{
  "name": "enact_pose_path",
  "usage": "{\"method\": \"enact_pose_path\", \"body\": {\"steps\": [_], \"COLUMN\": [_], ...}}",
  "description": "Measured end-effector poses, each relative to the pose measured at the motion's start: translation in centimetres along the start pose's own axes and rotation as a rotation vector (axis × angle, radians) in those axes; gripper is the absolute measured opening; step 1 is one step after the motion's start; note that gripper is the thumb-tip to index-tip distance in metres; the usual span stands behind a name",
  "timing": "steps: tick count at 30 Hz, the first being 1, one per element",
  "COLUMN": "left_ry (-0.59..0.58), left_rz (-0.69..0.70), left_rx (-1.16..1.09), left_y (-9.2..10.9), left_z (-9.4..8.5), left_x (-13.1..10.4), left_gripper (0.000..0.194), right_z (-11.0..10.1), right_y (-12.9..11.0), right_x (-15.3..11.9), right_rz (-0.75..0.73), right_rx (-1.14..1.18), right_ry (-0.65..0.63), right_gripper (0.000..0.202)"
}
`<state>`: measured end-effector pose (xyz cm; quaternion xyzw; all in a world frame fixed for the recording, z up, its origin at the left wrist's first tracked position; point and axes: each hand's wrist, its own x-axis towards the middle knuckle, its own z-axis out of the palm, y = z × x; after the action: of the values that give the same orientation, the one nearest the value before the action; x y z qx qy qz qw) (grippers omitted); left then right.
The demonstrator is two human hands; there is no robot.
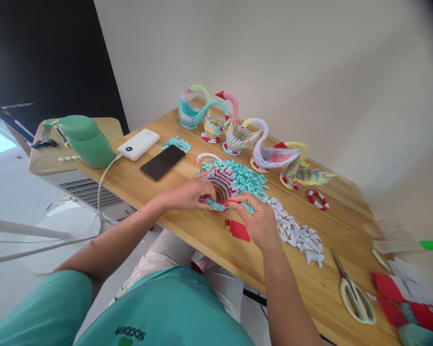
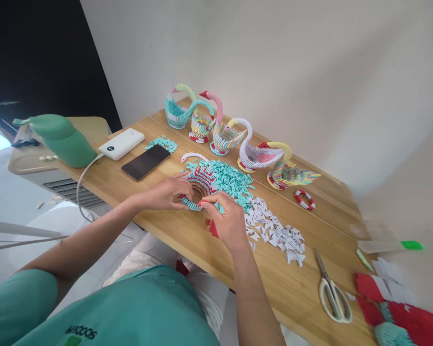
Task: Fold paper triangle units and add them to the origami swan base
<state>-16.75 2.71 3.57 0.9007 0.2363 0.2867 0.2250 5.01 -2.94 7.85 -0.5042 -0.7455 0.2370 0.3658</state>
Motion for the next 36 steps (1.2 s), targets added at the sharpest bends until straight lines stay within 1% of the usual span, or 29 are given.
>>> {"method": "enact_pose_path", "body": {"steps": [4, 9, 14, 16, 19, 21, 27, 31, 36], "left_ry": [0.016, 0.016, 0.052, 0.032, -0.002, -0.008, -0.009, -0.011, -0.005], "left_rz": [0.015, 0.029, 0.034, 0.044, 0.058, 0.058, 0.069, 0.054, 0.035], "left_rx": [-0.015, -0.023, -0.029, -0.005, 0.037, 0.055, 0.047, 0.041, 0.033], "left_y": [-0.2, -0.3, -0.2, 0.0, 0.3, 0.4, 0.2, 0.4, 0.7], "left_z": [0.1, 0.0, -0.4, -0.4, -0.2, 0.0, 0.1, 0.1, -0.1], "left_x": [0.0, -0.1, 0.1, 0.3, 0.7, 0.9, 1.2, 1.3, 1.5], "left_gripper": [0.014, 0.015, 0.037, 0.034, 0.022, 0.018, 0.020, 0.018, 0.016], "right_z": [0.6, 0.6, 0.6, 0.8, 0.9, 1.0, 0.8, 0.7, 0.6], "right_y": [0.4, 0.8, 1.1, 1.1, 0.8, 0.7, 0.6, 0.4, 0.3], "right_x": [-0.3, -0.3, -0.2, -0.1, 0.0, 0.0, 0.3, 0.5, 0.6], "right_rz": [0.032, 0.088, 0.165, 0.167, 0.138, 0.112, 0.090, 0.073, 0.043], "right_rx": [0.011, 0.020, 0.059, 0.076, 0.071, 0.045, 0.011, -0.014, -0.104], "right_ry": [-0.024, -0.004, 0.015, 0.016, -0.008, -0.025, -0.040, -0.078, -0.119], "right_gripper": [0.010, 0.013, 0.016, 0.016, 0.016, 0.016, 0.017, 0.016, 0.016]}}
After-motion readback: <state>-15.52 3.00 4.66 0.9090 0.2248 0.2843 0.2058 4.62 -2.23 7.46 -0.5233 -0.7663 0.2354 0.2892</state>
